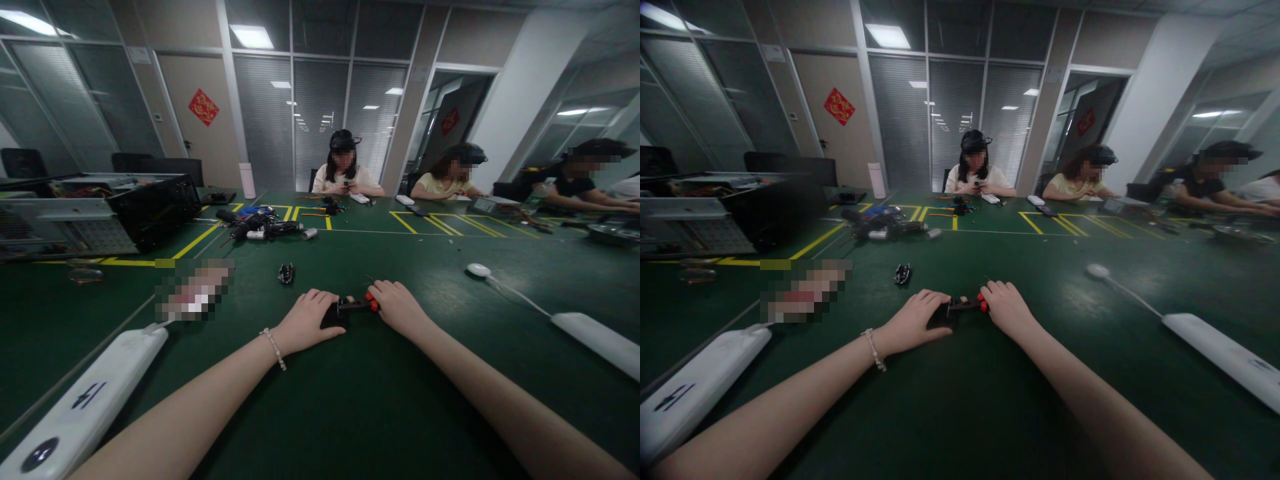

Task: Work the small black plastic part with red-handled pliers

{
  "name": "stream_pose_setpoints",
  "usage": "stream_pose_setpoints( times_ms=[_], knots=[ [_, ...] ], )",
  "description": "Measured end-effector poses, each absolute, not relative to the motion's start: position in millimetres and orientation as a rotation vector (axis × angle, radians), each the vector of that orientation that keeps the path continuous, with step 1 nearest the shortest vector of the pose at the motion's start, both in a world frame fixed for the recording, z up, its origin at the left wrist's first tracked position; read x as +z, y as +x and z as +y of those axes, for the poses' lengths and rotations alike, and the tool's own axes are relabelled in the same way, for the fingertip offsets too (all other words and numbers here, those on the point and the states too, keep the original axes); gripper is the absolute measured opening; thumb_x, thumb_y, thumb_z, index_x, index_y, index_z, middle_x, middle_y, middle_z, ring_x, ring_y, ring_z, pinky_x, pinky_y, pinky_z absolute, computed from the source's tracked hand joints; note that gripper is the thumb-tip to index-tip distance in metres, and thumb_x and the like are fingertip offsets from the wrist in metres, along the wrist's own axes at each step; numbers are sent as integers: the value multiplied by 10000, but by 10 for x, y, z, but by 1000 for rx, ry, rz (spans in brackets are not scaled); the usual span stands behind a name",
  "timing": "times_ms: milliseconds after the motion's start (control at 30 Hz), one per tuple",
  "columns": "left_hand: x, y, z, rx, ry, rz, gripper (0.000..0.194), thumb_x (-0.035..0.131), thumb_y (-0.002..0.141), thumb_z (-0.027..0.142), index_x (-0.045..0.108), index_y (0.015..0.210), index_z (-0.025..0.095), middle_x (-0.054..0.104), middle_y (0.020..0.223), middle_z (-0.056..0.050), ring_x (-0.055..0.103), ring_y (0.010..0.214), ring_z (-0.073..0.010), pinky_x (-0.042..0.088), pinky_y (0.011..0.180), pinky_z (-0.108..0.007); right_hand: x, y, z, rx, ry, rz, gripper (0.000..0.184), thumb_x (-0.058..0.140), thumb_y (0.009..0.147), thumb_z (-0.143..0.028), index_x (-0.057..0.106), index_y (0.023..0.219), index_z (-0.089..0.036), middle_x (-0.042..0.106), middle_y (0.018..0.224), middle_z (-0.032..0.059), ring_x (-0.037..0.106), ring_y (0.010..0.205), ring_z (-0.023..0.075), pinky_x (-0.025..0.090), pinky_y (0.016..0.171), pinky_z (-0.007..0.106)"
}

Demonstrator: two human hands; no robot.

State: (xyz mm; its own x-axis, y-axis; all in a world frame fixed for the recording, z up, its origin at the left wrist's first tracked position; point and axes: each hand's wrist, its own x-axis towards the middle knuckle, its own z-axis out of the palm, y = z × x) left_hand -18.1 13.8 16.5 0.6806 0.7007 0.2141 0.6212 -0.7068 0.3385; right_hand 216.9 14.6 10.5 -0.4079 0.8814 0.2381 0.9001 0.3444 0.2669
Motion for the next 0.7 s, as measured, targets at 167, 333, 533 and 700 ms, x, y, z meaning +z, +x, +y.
stream_pose_setpoints(
  times_ms=[167, 333, 533, 700],
  knots=[
    [172, -178, 136, 475, 2645, 1060, 550, 497, 751, 557, 413, 1182, 225, 466, 1206, -58, 401, 1093, -257, 351, 887, -408, 142, 2149, 120, -542, -1716, -2522, 364, 504, 663, -74, 553, 1017, -142, 574, 1023, 100, 522, 905, 212, 387, 756, 335],
    [173, -183, 142, 487, 2644, 1053, 536, 501, 753, 551, 415, 1177, 234, 468, 1202, -45, 407, 1087, -243, 355, 885, -391, 128, 2169, 135, -566, -1676, -2529, 360, 516, 660, -86, 548, 1013, -149, 571, 1022, 97, 515, 912, 214, 377, 762, 334],
    [145, -179, 150, 505, 2661, 1047, 531, 507, 750, 550, 419, 1164, 230, 476, 1190, -47, 414, 1070, -242, 359, 878, -390, 118, 2182, 150, -569, -1645, -2547, 354, 507, 649, -72, 552, 991, -151, 574, 1005, 88, 514, 898, 206, 370, 755, 325],
    [140, -173, 147, 513, 2666, 1047, 529, 512, 747, 548, 421, 1158, 229, 474, 1190, -47, 415, 1070, -244, 353, 884, -394, 129, 2172, 138, -593, -1650, -2548, 339, 494, 647, -65, 560, 970, -146, 578, 979, 95, 516, 878, 215, 369, 728, 322]
  ],
)
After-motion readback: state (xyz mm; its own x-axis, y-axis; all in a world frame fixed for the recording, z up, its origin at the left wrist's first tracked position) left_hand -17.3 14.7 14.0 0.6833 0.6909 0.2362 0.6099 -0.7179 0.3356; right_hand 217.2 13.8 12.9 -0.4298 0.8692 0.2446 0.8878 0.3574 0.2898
